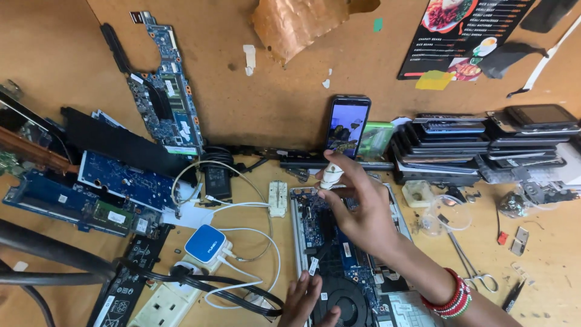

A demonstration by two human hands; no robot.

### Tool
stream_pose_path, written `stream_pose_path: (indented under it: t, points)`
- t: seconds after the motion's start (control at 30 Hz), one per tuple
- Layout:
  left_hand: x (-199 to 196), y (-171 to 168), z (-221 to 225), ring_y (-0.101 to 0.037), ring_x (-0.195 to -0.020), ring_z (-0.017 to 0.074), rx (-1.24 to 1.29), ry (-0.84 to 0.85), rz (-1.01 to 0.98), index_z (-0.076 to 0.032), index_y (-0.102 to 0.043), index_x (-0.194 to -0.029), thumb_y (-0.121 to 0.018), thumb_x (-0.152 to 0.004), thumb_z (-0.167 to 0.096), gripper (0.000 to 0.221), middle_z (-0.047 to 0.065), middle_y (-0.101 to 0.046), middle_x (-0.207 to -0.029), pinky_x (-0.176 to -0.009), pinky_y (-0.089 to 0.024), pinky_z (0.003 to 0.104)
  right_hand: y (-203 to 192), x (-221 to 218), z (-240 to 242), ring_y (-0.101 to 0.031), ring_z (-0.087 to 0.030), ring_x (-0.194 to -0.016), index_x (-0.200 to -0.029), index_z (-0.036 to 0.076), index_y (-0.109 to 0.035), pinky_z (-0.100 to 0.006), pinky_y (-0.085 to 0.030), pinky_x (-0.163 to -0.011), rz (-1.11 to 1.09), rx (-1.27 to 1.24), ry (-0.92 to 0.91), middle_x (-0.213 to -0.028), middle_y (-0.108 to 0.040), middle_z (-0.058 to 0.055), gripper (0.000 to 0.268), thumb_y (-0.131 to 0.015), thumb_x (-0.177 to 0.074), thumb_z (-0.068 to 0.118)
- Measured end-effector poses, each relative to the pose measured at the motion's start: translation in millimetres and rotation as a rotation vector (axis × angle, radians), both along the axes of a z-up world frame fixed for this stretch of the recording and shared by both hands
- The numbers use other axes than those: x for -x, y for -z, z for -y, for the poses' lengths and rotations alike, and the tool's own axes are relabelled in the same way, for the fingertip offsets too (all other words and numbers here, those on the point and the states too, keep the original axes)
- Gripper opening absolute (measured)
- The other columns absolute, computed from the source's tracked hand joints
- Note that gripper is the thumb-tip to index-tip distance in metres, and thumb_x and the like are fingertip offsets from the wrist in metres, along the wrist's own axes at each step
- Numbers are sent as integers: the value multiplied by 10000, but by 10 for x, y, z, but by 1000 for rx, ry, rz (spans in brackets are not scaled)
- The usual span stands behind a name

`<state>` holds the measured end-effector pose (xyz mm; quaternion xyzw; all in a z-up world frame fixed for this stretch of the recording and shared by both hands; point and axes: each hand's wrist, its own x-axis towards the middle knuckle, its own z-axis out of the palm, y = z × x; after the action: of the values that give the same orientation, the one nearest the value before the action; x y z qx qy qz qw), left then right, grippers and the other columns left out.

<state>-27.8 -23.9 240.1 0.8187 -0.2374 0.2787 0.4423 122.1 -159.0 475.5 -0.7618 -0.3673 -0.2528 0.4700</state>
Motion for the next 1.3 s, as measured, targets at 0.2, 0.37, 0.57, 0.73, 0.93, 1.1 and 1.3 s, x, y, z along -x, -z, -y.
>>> stream_pose_path:
  t: [0.2,0.37,0.57,0.73,0.93,1.1,1.3]
  points:
    - [-131,481,18,-266,-1570,358,21,201,-183,-217,-293,-1635,-818,-1004,-373,836,80,-274,-1702,-1115,-430,620,84,-61,-72,-747,-251,-1142,-1411,39,-478,-321,-691,-908,-6,-5,-33,-1404,-616,-179,527,-711,-941,-21]
    - [48,-433,-24,-405,-1472,332,-109,92,-155,-266,-771,-1274,-718,-1021,-281,259,44,-534,-1544,-1048,-440,584,122,-101,-69,-675,-157,-801,-1409,29,-489,-280,-709,-788,48,24,9,-1427,-599,-185,540,-741,-933,-4]
    - [-8,-129,79,-525,-1395,329,6,-16,-227,-272,-789,-1276,-837,-914,-295,366,97,-633,-1450,-1029,-488,537,58,-68,-90,-720,-179,-833,-1402,30,-471,-250,-665,-713,35,28,-120,-1157,-671,-150,491,-689,-966,-30]
    - [-114,442,63,-443,-1444,294,-64,14,-311,-277,-725,-1360,-808,-931,-407,456,44,-603,-1487,-1059,-427,596,-39,-55,-103,-723,-289,-1066,-1381,52,-510,-361,-591,-924,80,149,-60,-1223,-694,-149,446,-699,-979,91]
    - [-132,858,167,-542,-1381,267,-116,-145,-232,-238,-701,-1383,-844,-869,-513,600,24,-635,-1461,-1019,-487,568,-108,-94,-131,-680,-297,-975,-1398,73,-501,-382,-545,-842,67,218,-41,-1182,-662,-136,430,-662,-1012,175]
    - [-141,959,219,-688,-1239,240,-112,-310,-178,-297,-702,-1370,-843,-823,-574,629,5,-675,-1417,-969,-559,503,-159,-81,-176,-562,-255,-1067,-1347,91,-627,-379,-489,-984,28,73,-85,-1176,-525,-124,419,-722,-966,237]
    - [-149,987,277,-657,-1265,256,-131,-328,-253,-294,-732,-1338,-810,-824,-595,600,26,-692,-1389,-1009,-518,524,-73,-115,-212,-454,-173,-789,-1276,65,-706,-300,-374,-695,130,-19,16,-851,-451,-16,340,-747,-961,186]
